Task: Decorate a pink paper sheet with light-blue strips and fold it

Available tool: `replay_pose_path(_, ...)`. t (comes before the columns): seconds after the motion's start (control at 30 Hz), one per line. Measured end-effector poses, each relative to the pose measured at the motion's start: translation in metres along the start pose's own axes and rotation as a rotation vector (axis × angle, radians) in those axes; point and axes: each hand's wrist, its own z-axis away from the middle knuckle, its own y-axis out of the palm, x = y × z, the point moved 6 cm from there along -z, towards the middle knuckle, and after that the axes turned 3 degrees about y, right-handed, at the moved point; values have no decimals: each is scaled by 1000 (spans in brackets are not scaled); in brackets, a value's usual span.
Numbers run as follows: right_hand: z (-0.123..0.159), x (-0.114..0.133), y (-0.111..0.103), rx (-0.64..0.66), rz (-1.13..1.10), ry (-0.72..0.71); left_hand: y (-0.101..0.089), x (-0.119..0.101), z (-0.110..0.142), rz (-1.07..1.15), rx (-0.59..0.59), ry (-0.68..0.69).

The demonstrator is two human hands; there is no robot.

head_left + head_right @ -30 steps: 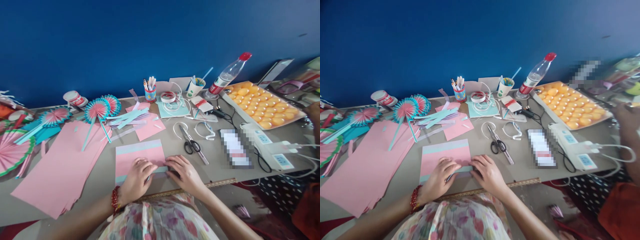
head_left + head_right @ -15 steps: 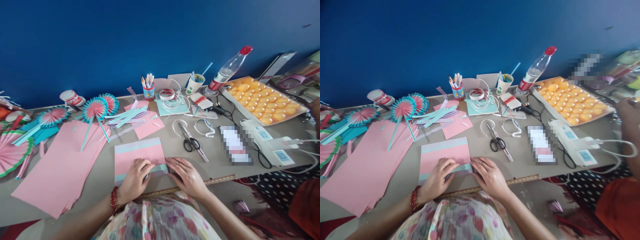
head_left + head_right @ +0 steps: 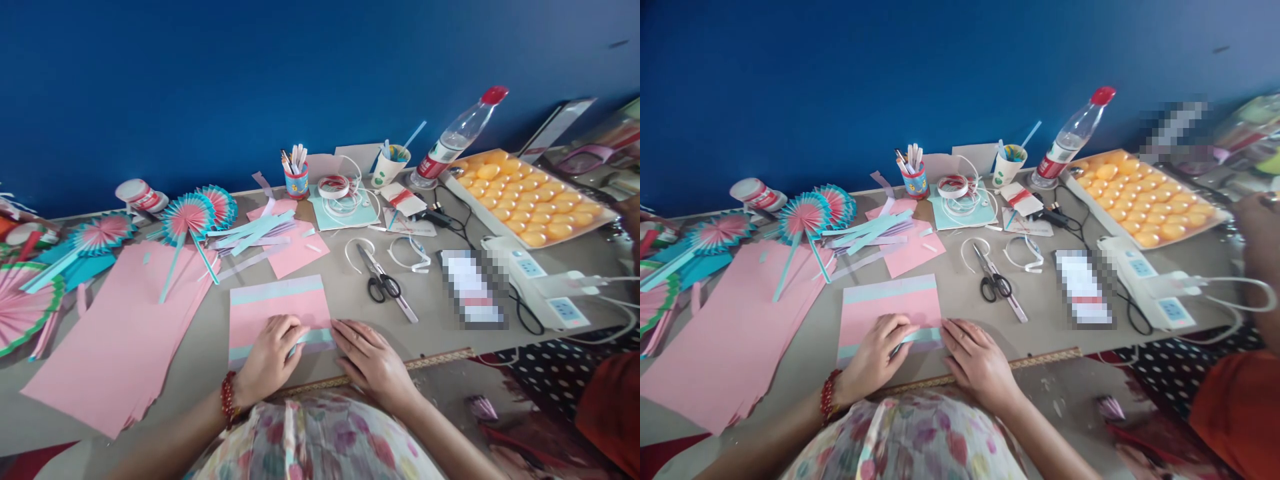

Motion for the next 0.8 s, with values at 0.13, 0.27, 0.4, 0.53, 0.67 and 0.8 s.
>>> replay_pose_path(0.13,1,-1,3,7,14,0,0,1,0,-8,-14,6)
replay_pose_path(0.27,3,-2,4,0,27,1,-1,0,0,-9,-23,11)
replay_pose_path(0.4,3,-2,5,10,40,4,0,0,1,2,-16,7)
replay_pose_path(0.53,3,-2,4,2,46,4,1,1,3,13,-10,4)
replay_pose_path(0.67,3,-1,4,0,49,-7,0,0,3,13,-12,9)
replay_pose_path(0.8,2,0,4,-2,51,-11,-1,-1,3,23,-15,15)
